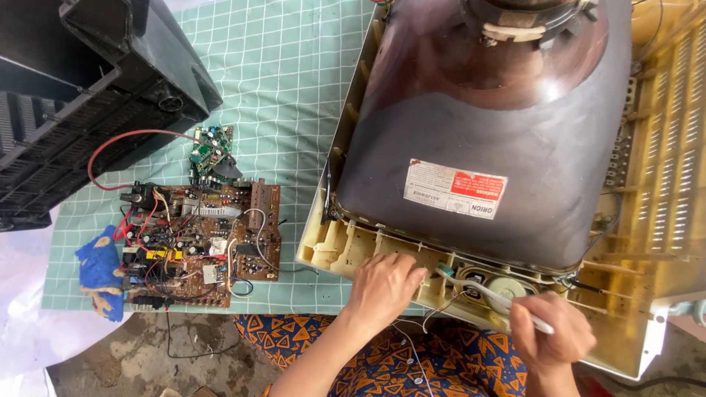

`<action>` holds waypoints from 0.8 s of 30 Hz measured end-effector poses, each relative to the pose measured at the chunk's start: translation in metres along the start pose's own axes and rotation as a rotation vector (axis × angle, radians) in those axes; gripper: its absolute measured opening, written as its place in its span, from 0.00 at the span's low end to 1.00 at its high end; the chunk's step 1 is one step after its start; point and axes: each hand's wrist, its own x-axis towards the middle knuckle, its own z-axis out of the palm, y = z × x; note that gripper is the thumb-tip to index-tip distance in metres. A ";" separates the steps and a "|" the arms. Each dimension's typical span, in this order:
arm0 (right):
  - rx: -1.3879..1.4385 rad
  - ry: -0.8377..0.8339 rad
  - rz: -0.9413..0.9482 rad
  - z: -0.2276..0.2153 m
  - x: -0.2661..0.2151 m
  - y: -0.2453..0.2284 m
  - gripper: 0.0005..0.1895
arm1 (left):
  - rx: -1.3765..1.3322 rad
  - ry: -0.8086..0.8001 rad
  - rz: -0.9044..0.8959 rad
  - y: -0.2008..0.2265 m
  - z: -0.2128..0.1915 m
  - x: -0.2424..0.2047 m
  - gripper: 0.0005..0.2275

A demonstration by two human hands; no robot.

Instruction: Cleaning the internal chassis and components of a CRT television using a toothbrush and a cloth.

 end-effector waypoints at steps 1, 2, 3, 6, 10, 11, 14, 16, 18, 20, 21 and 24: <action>0.001 -0.005 -0.001 0.004 0.006 -0.005 0.10 | -0.003 0.001 -0.003 -0.006 0.004 0.000 0.12; -0.031 -0.064 -0.039 0.007 0.012 -0.010 0.08 | -0.038 0.060 0.031 -0.012 0.008 -0.001 0.11; -0.065 -0.122 -0.078 0.011 0.018 -0.014 0.08 | -0.072 0.120 0.068 -0.018 0.012 -0.001 0.12; -0.002 -0.009 -0.112 0.018 0.029 -0.028 0.11 | -0.117 0.245 0.165 -0.028 0.019 -0.001 0.15; 0.043 -0.038 -0.121 0.025 0.038 -0.042 0.08 | -0.104 0.297 0.225 -0.029 0.018 -0.004 0.19; 0.062 -0.152 -0.096 0.027 0.054 -0.057 0.08 | -0.111 0.339 0.280 -0.030 0.019 -0.005 0.21; 0.087 -0.332 -0.096 0.038 0.080 -0.085 0.12 | -0.128 0.357 0.335 -0.033 0.018 -0.008 0.20; 0.092 -0.398 -0.121 0.046 0.085 -0.088 0.11 | -0.137 0.332 0.339 -0.035 0.018 -0.010 0.17; 0.188 -0.549 -0.143 0.052 0.084 -0.081 0.20 | -0.160 0.372 0.307 -0.036 0.021 -0.010 0.06; 0.178 -0.636 0.056 0.038 0.089 -0.067 0.21 | -0.196 0.403 0.272 -0.042 0.028 -0.009 0.08; 0.173 -0.723 0.256 0.031 0.091 -0.060 0.24 | -0.230 0.434 0.231 -0.045 0.032 -0.008 0.09; -0.061 -0.802 0.314 0.046 0.116 -0.062 0.07 | -0.195 0.503 0.231 -0.041 0.020 -0.011 0.04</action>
